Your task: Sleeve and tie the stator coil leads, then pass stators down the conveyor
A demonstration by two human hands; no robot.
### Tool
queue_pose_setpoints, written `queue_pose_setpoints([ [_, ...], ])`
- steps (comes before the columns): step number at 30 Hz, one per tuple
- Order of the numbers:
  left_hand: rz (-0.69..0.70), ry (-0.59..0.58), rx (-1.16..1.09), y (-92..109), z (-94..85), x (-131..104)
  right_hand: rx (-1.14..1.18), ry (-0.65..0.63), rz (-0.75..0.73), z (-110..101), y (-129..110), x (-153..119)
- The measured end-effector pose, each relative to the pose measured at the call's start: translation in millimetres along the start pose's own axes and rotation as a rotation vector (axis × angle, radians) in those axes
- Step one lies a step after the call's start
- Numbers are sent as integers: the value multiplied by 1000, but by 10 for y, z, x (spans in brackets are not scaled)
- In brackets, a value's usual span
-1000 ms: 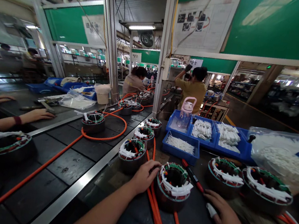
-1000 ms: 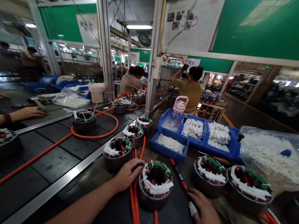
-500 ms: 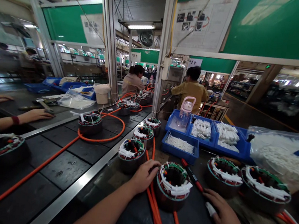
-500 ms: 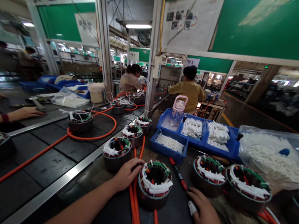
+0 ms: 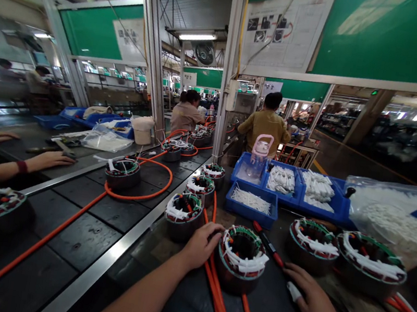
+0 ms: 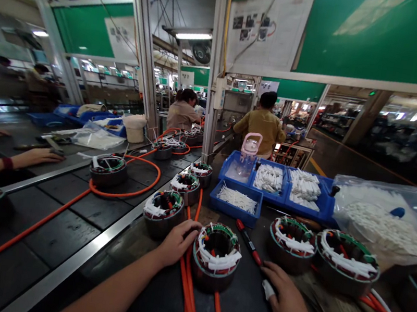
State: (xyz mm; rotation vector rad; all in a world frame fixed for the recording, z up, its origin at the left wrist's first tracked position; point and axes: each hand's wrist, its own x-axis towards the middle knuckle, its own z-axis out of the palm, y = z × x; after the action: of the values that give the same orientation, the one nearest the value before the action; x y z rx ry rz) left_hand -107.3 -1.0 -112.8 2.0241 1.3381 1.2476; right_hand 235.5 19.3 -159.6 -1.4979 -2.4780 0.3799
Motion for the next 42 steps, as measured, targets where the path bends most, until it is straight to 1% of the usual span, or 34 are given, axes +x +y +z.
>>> queue_pose_setpoints([
  [14,-2,-1,0,13,7,8,13,23,-11,22,63,5],
  [19,-4,-4,0,17,4,2,41,38,-12,31,56,-2],
  [25,-10,-8,1,31,-4,8,48,17,6,-11,9,0],
  [34,-7,0,0,24,-2,2,97,51,6,-19,-13,-6],
  [42,1,1,-8,28,-8,-4,53,23,-6,9,16,-7],
])
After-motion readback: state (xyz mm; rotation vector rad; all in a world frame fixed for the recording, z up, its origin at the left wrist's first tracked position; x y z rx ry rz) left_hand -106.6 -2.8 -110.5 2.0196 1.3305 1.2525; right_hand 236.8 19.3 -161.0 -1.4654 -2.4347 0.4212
